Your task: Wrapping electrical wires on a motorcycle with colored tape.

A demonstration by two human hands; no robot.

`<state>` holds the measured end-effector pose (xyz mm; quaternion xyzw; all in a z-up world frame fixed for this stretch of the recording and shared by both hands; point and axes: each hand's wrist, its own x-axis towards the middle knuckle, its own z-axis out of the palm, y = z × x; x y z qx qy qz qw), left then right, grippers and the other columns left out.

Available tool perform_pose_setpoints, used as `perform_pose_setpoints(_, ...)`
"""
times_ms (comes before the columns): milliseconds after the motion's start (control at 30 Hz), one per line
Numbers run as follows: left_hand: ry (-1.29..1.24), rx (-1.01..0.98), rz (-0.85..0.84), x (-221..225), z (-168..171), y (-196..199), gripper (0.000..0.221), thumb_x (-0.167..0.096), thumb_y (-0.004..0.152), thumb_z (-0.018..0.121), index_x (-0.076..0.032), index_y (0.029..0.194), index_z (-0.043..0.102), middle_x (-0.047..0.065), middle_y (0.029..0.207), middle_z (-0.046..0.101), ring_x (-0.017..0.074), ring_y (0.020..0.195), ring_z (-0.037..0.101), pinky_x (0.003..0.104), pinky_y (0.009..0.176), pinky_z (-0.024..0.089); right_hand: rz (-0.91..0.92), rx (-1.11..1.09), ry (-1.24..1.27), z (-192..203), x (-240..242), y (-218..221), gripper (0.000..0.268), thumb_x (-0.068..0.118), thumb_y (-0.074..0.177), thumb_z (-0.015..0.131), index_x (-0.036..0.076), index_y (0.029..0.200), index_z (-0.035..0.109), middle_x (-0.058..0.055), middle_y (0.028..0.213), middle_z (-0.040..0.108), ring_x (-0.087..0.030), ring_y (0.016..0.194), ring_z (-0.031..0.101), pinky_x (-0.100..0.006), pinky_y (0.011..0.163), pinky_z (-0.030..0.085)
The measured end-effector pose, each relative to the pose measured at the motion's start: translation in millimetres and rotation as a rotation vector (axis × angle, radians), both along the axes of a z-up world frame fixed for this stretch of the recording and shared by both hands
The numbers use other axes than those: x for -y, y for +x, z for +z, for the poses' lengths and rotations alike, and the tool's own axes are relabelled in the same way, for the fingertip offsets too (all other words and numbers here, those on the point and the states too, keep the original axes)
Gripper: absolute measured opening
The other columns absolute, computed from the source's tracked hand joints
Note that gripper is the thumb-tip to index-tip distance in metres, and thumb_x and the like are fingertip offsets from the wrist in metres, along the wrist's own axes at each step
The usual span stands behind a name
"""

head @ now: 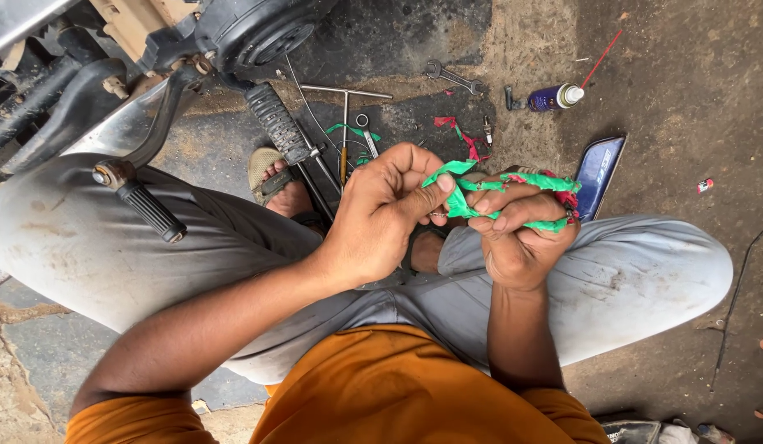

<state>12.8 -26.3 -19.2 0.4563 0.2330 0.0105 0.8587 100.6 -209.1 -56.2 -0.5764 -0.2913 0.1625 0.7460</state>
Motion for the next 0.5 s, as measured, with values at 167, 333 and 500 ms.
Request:
perform_pose_setpoints(167, 0.222, 0.165, -0.022, -13.1, 10.5, -4.6, 0.005, -0.002, 0.104, 0.063, 0.001, 0.108, 0.062, 0.005, 0.091, 0.073, 0.0074, 0.084, 0.068, 0.023, 0.075, 0.055, 0.016, -0.154, 0.02, 9.1, -9.5, -1.0, 0.023, -0.001, 0.089, 0.081, 0.003, 0.102, 0.062, -0.011, 0.098, 0.07, -0.019, 0.086, 0.07, -0.034, 0.08, 0.06)
perform_pose_setpoints(333, 0.486, 0.268, -0.014, -18.5, 20.2, -6.7, 0.013, -0.001, 0.1, 0.066, 0.002, 0.112, 0.064, 0.007, 0.099, 0.077, 0.0096, 0.089, 0.074, 0.025, 0.08, 0.059, 0.078, -0.241, 0.054, 0.7, -3.2, -2.1, 0.032, 0.005, 0.091, 0.084, 0.0, 0.113, 0.062, -0.013, 0.106, 0.068, -0.02, 0.095, 0.067, -0.031, 0.087, 0.057)
perform_pose_setpoints(500, 0.679, 0.306, -0.056, -24.4, 26.6, -6.4, 0.011, -0.003, 0.097, 0.07, -0.001, 0.107, 0.073, 0.007, 0.093, 0.073, 0.0088, 0.081, 0.069, 0.026, 0.074, 0.057, 0.094, -0.224, -0.08, 12.3, -5.1, -2.5, 0.02, 0.004, 0.094, 0.079, -0.002, 0.104, 0.063, -0.014, 0.107, 0.068, -0.022, 0.085, 0.071, -0.033, 0.075, 0.062)
